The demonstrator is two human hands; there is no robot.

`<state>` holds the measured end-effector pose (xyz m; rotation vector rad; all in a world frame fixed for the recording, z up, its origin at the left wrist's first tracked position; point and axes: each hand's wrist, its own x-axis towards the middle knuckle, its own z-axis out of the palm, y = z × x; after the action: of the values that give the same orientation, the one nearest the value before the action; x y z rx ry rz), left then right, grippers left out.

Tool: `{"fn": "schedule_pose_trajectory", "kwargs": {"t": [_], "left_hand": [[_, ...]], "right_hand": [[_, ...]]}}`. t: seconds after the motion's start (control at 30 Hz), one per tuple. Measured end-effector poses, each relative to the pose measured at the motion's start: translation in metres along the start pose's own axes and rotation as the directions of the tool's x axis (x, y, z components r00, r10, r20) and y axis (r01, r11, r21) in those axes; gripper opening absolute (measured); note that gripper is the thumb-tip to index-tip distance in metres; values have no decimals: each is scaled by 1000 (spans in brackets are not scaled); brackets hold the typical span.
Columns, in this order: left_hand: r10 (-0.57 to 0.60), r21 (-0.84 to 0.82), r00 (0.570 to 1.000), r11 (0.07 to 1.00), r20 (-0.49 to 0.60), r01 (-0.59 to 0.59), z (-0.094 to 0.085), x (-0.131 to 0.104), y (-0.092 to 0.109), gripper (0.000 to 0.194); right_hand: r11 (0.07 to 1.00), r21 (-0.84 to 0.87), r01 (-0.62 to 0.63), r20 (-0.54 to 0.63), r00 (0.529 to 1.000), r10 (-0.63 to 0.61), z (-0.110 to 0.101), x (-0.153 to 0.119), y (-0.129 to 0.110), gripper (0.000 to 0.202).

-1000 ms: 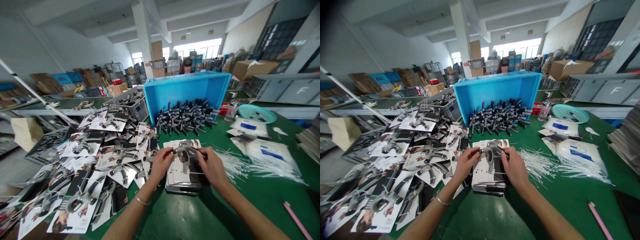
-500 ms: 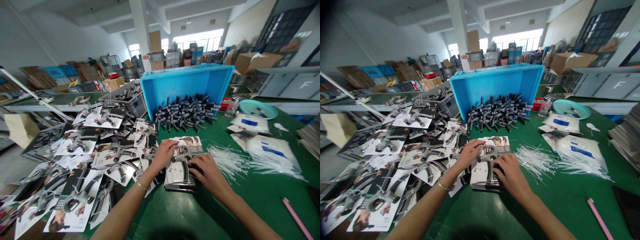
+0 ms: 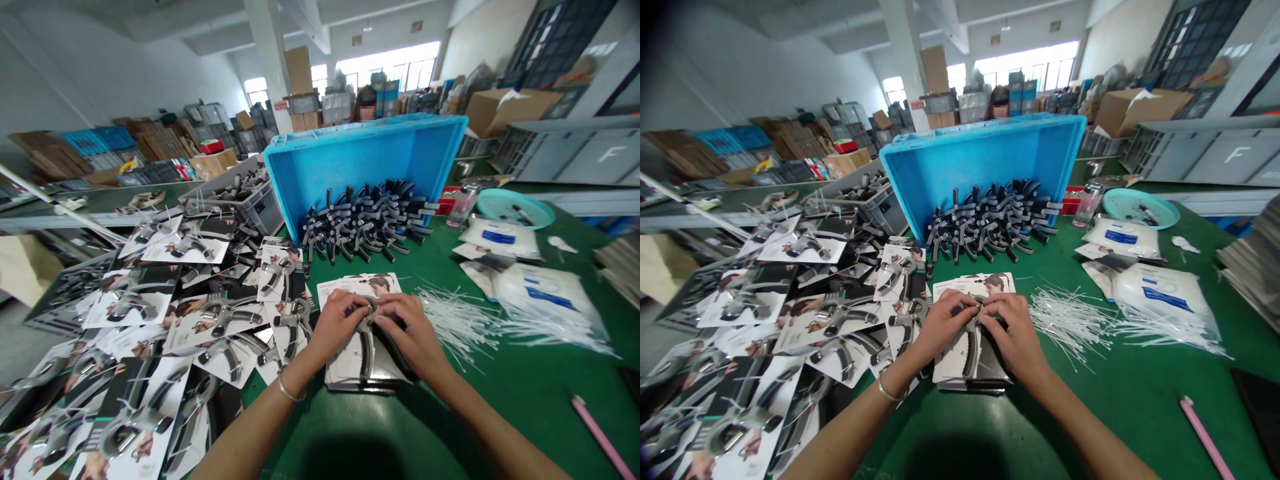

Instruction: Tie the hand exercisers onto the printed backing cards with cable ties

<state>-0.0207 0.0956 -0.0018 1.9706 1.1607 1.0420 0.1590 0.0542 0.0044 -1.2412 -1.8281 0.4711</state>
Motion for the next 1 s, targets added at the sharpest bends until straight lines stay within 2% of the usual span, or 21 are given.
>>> {"fn": "schedule_pose_trajectory", "kwargs": {"t": [0.07, 0.17, 0.27, 0.37, 0.5, 1.0], "left_hand": [[-19, -25, 999, 1000, -30, 18, 3, -5, -3, 5], [13, -28, 999, 1000, -52, -14, 4, -9, -5, 4], [66, -34, 996, 997, -54, -68, 4, -8, -4, 2], [54, -66, 998, 996, -35, -57, 2, -8, -2, 3], [29, -61, 999, 998, -26, -30, 3, -9, -3, 4], [59, -6, 998, 998, -25, -59, 3, -11, -4, 6]], "right_hand": [[997, 38, -63, 14, 998, 62, 0, 1, 3, 10], [989, 64, -131, 114, 986, 123, 0, -1, 7, 15], [991, 58, -123, 181, 977, 110, 1, -5, 10, 17], [992, 50, -115, 228, 969, 100, 2, -7, 11, 17], [990, 51, -131, 248, 962, 115, 2, -6, 13, 17], [996, 48, -81, 313, 948, 62, -4, -3, 11, 21]]}}
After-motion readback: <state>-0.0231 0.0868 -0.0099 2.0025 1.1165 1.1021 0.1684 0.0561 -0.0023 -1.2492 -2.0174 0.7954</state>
